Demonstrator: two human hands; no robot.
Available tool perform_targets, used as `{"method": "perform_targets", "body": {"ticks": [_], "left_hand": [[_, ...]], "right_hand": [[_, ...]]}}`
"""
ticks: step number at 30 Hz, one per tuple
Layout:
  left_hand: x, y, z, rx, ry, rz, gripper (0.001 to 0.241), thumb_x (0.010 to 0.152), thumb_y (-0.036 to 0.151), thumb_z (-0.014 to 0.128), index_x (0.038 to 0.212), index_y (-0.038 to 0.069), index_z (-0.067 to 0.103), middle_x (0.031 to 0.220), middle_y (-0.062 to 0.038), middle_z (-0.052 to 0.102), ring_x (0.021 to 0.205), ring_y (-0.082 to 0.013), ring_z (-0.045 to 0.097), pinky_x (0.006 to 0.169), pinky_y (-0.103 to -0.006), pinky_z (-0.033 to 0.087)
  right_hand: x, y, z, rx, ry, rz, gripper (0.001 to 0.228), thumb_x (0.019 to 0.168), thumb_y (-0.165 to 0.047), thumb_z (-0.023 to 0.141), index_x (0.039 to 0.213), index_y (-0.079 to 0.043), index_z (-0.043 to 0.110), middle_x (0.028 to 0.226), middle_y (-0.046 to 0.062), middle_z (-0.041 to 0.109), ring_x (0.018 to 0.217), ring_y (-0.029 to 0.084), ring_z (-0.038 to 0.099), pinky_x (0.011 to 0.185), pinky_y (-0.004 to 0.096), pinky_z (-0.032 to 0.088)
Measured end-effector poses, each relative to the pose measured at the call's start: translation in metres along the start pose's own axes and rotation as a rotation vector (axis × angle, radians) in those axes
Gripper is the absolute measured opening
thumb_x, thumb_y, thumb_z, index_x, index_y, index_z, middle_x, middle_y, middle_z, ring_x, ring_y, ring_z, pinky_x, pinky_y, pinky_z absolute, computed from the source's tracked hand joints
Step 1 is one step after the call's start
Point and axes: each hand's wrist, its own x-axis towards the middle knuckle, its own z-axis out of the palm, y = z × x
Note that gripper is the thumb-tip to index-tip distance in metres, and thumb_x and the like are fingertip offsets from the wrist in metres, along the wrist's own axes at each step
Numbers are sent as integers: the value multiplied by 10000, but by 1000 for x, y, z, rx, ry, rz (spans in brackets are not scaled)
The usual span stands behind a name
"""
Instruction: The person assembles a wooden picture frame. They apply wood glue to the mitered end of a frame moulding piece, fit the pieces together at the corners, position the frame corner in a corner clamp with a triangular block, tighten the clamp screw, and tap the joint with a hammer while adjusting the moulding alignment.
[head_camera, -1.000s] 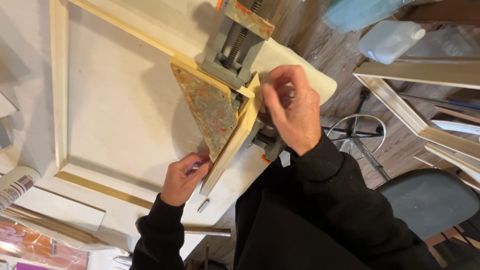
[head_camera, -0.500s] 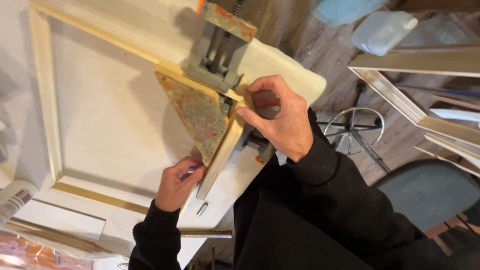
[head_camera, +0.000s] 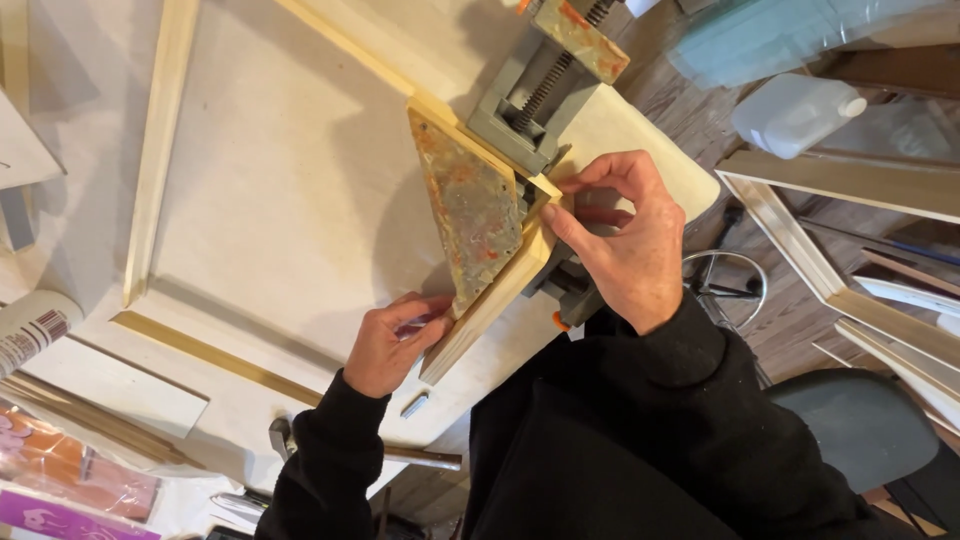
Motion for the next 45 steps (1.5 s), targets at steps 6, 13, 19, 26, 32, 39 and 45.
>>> {"method": "perform_targets", "body": {"ticks": [6, 13, 19, 26, 32, 39, 45], "left_hand": [[3, -4, -1, -44, -4, -38, 364, 933, 173, 710, 1260, 15, 721, 1028, -39, 718, 956, -117, 709, 869, -292, 599], [3, -7, -3, -87, -25, -24, 344, 951, 143, 706, 1255, -17, 710, 1026, -40, 697, 973, -113, 686, 877, -275, 566], [1, -24, -6, -74, -3, -42, 313, 959, 112, 710, 1227, -50, 713, 999, -32, 674, 918, -87, 649, 815, -253, 545], [2, -27, -8, -103, -15, -86, 314, 954, 93, 689, 1231, -55, 689, 1030, -31, 692, 943, -95, 675, 822, -257, 553], [0, -46, -15, -227, -31, -98, 254, 972, 40, 691, 1194, -80, 662, 1045, -37, 670, 972, -108, 646, 877, -269, 528], [1, -38, -16, -231, -36, -114, 234, 969, 24, 673, 1176, -84, 669, 1069, -38, 647, 988, -107, 627, 891, -267, 514], [2, -38, -13, -210, -39, -67, 215, 983, 28, 668, 1159, -95, 663, 1098, -37, 627, 1007, -104, 614, 899, -264, 510]], "right_hand": [[-1, -1, 1, -9, 0, 3, 372, 901, -26, 815, 1137, -8, 528, 1093, 99, 747, 937, 132, 741, 819, 296, 659], [-8, 7, 1, -1, 40, -13, 373, 909, -22, 809, 1176, -4, 549, 1130, 99, 731, 981, 148, 743, 854, 302, 654], [-25, 10, -11, -33, 69, -100, 549, 843, -87, 881, 1250, -8, 522, 1181, 104, 662, 1055, 185, 706, 915, 332, 626], [-8, 19, -13, 33, 71, 5, 591, 837, -154, 894, 1269, -34, 509, 1032, 78, 661, 942, 162, 701, 837, 304, 644], [0, 10, -14, -24, 86, 85, 582, 784, -175, 901, 1220, -53, 535, 916, 59, 677, 776, 140, 699, 716, 281, 620], [2, 11, -15, -10, 43, 23, 532, 806, -192, 892, 1165, -51, 524, 966, 55, 700, 781, 146, 714, 714, 292, 617], [-5, 9, -12, -16, 74, -25, 480, 851, -167, 866, 1155, -52, 512, 937, 61, 687, 778, 142, 708, 708, 283, 617]]}}
